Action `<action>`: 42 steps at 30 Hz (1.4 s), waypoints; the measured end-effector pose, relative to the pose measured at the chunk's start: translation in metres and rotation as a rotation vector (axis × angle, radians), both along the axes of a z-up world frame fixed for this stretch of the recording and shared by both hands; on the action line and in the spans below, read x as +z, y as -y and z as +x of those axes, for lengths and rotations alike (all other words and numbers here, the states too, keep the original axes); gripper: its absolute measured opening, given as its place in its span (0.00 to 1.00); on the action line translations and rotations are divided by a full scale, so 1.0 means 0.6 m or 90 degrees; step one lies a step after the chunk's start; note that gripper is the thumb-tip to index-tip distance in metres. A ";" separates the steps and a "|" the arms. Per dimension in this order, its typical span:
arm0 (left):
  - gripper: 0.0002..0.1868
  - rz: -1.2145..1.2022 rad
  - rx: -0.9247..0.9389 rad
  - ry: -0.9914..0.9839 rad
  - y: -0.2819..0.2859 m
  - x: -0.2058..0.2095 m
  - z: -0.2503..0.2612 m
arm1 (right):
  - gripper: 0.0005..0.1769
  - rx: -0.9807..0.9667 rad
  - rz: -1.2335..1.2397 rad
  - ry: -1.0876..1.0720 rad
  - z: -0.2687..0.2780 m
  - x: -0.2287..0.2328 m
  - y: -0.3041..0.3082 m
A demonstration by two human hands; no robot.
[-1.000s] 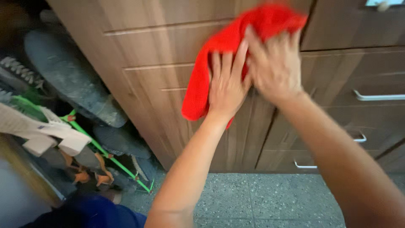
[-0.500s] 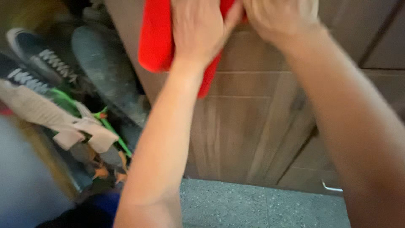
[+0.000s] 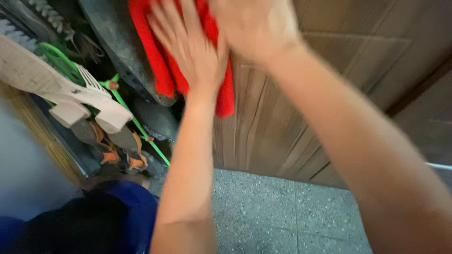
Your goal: The person wipes the doors, drawers, and handles of a wooden wardrobe by hand with a red cloth.
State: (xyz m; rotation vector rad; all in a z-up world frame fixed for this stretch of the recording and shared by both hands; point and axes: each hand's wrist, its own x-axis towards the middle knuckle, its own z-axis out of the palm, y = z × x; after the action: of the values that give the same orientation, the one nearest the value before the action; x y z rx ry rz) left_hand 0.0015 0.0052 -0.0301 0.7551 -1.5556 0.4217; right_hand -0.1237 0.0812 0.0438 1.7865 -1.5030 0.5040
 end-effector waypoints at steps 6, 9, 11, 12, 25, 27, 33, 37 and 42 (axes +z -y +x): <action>0.54 0.311 -0.072 -0.094 -0.057 -0.258 -0.006 | 0.24 0.057 0.109 -0.195 0.039 -0.200 -0.044; 0.53 0.283 -0.078 -0.066 -0.088 -0.370 -0.012 | 0.29 0.153 0.068 -0.182 0.022 -0.304 -0.061; 0.53 0.303 -0.088 -0.059 -0.095 -0.406 -0.023 | 0.28 0.143 0.093 -0.190 0.008 -0.340 -0.070; 0.53 0.279 -0.078 -0.049 -0.095 -0.407 -0.032 | 0.26 0.145 0.091 -0.178 0.000 -0.342 -0.072; 0.45 0.012 -0.049 0.062 -0.092 0.005 -0.086 | 0.35 0.035 -0.227 -0.081 -0.056 0.009 -0.151; 0.45 0.028 -0.080 0.103 -0.118 0.050 -0.117 | 0.36 0.023 -0.223 -0.027 -0.088 0.025 -0.175; 0.43 0.056 -0.173 0.296 -0.219 0.108 -0.219 | 0.34 -0.175 -0.209 0.094 -0.215 -0.001 -0.253; 0.40 -0.092 -0.313 0.192 -0.238 0.112 -0.241 | 0.34 -0.153 -0.314 0.106 -0.233 -0.014 -0.271; 0.46 -0.071 -0.257 0.231 -0.168 0.148 -0.198 | 0.39 -0.104 -0.253 0.192 -0.182 0.031 -0.224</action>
State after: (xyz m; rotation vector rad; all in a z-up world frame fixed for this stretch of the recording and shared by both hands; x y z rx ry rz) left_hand -0.1175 0.1059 0.0586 0.2721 -1.9535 0.3514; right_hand -0.2332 0.2158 0.0625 1.3113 -1.5973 0.9483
